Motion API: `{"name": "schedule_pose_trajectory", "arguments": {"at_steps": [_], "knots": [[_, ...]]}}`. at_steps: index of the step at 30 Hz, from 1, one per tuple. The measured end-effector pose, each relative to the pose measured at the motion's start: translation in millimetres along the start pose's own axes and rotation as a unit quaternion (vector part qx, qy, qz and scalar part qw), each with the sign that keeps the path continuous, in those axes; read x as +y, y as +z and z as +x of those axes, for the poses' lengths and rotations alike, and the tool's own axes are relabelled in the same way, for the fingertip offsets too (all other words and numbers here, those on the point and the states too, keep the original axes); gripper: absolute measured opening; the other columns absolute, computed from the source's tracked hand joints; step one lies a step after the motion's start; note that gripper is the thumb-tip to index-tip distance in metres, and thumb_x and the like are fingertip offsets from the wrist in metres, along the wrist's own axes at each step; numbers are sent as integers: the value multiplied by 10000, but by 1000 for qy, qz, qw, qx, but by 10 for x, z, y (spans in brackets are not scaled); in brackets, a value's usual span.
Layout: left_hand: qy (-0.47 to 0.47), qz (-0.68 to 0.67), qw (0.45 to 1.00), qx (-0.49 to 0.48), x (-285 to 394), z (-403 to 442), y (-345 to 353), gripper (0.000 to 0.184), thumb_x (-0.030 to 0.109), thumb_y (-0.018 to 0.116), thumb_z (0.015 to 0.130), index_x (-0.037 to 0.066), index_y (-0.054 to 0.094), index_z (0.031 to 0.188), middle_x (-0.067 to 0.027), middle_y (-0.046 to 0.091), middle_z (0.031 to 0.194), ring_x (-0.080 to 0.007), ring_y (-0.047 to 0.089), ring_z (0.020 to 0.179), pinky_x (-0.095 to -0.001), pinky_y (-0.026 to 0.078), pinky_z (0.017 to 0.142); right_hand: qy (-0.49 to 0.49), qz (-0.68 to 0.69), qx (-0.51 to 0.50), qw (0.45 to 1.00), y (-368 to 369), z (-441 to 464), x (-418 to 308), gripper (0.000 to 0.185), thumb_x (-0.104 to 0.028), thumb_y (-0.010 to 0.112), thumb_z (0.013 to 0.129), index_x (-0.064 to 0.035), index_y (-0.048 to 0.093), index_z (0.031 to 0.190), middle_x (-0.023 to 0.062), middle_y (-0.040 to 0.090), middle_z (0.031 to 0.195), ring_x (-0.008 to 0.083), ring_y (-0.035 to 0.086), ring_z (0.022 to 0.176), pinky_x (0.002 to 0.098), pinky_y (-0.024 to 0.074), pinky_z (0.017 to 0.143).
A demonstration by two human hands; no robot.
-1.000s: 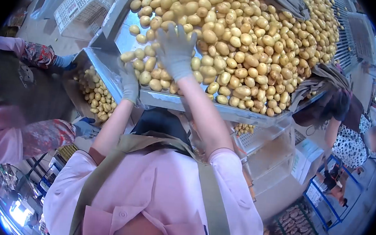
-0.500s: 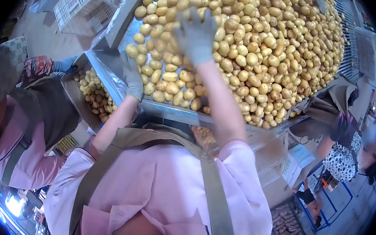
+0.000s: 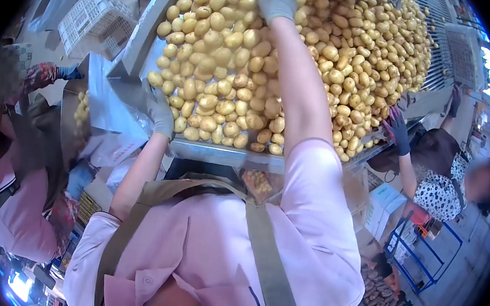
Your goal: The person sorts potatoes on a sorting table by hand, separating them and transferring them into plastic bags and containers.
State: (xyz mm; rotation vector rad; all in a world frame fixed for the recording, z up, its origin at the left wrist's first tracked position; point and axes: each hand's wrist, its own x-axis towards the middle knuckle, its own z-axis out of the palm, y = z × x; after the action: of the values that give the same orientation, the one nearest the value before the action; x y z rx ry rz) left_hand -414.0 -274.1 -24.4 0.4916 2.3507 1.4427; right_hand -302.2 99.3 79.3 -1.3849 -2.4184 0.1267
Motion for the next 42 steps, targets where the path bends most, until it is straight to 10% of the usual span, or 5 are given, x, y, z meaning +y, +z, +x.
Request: {"name": "schedule_pose_trajectory", "arguments": {"at_steps": [19, 22, 27, 30, 42], "knots": [[16, 113, 972, -208, -293, -337, -840, 552, 301, 516, 994, 0, 397, 1441, -246, 552, 1330, -404, 520, 1239, -446, 353, 1092, 97, 730, -153, 659, -1406, -1871, -563, 534, -249, 532, 1019, -9, 380, 1471, 173, 498, 1435, 259, 591, 1185, 363, 540, 962], [135, 372, 815, -424, -393, -655, -1107, 542, 313, 571, 941, 4, 466, 1373, -235, 605, 1249, -381, 579, 1157, -473, 375, 1061, 210, 903, -169, 334, -1517, -2113, -635, 513, -106, 637, 969, 36, 417, 1410, 162, 600, 1324, 197, 640, 1074, 311, 548, 915], [334, 463, 686, -451, -1039, -868, -1198, 468, 275, 616, 864, 51, 581, 1274, -167, 671, 1186, -317, 655, 1067, -501, 341, 1099, 128, 725, -146, 661, -1394, -2498, -641, 534, -309, 530, 1030, -88, 357, 1484, 192, 539, 1370, 211, 617, 1038, 318, 552, 872], [271, 508, 663, -479, -1177, -905, -1139, 401, 235, 565, 892, 69, 606, 1254, -129, 703, 1127, -298, 673, 1039, -502, 347, 1100, 255, 812, -152, 502, -1420, -2652, -702, 562, -161, 675, 918, -90, 444, 1425, 143, 580, 1290, 134, 572, 884, 257, 516, 796], [199, 458, 726, -473, -1097, -845, -1473, 216, 123, 550, 869, 54, 679, 1026, -137, 703, 946, -329, 674, 894, -449, 476, 929, 86, 291, -49, 951, -794, -2655, -669, 365, -363, 689, 887, -41, 684, 1061, 181, 688, 1019, 346, 648, 977, 416, 507, 858]]}}
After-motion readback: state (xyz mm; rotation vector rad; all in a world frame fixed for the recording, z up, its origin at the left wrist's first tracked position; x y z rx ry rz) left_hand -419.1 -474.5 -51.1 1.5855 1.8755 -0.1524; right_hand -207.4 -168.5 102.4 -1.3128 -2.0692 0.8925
